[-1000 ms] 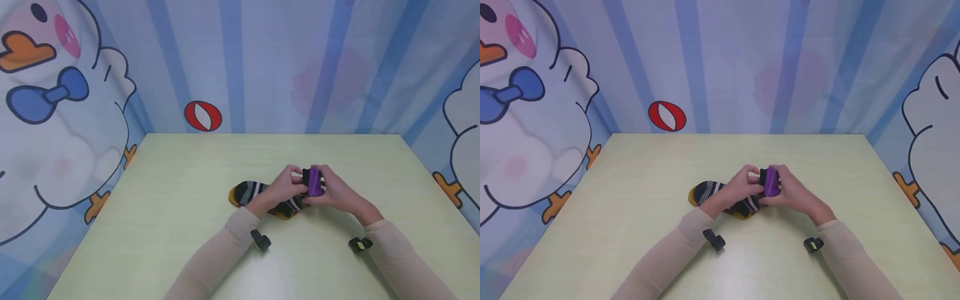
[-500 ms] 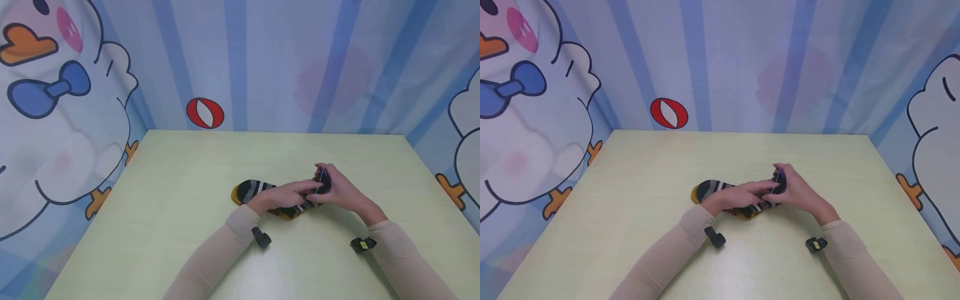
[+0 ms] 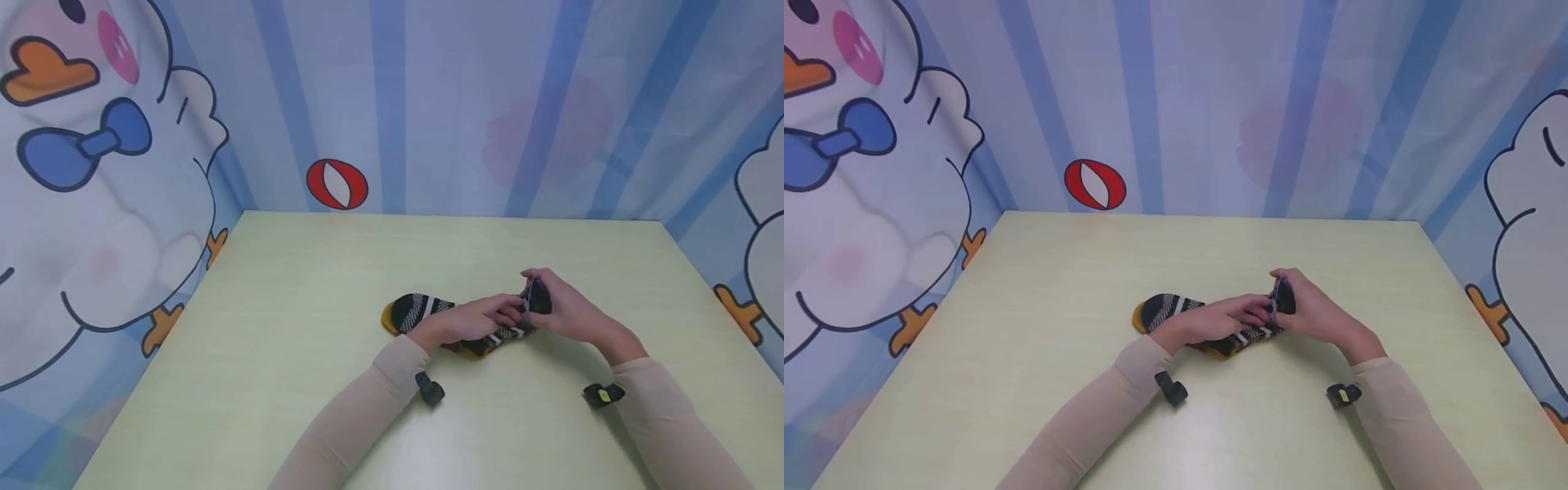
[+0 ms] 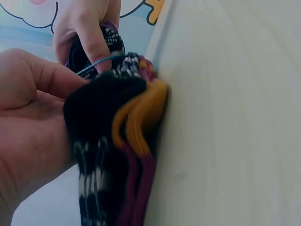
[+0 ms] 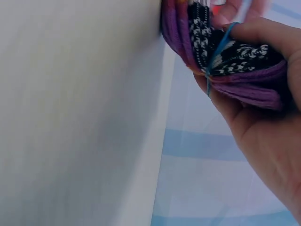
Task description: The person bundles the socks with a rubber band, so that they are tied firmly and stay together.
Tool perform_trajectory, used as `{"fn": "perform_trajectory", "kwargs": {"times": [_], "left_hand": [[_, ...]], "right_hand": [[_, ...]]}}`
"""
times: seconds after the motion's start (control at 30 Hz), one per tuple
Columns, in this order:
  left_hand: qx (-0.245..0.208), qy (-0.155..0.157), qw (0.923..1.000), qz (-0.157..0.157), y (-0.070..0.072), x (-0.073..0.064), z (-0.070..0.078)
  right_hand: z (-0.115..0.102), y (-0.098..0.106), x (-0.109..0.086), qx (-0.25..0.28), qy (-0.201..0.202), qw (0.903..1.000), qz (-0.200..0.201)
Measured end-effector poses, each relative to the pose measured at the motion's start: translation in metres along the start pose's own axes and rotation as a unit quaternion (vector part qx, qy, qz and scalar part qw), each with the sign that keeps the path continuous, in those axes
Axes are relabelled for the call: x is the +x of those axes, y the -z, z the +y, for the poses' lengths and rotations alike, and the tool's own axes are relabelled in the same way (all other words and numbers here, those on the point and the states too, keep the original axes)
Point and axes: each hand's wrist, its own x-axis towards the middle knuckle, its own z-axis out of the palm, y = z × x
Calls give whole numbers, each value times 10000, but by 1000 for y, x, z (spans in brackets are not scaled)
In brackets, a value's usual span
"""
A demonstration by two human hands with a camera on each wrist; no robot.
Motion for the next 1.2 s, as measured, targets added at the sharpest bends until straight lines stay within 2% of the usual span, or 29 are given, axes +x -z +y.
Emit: {"fn": "perform_trajectory", "kwargs": {"times": [0.2,0.47,0.93,1.2], "left_hand": [[-156,175,9997,46,1,3,-4],[-189,197,9996,-53,1,2,-3],[-281,195,9994,-18,-2,1,-2],[-161,160,9997,6,-3,1,-2]], "right_hand": [[5,9,-4,-186,29,9997,-158],[8,15,-6,-373,95,9984,-408],[10,17,-8,-108,174,9974,-687],[9,19,-8,-642,82,9919,-1097]]}}
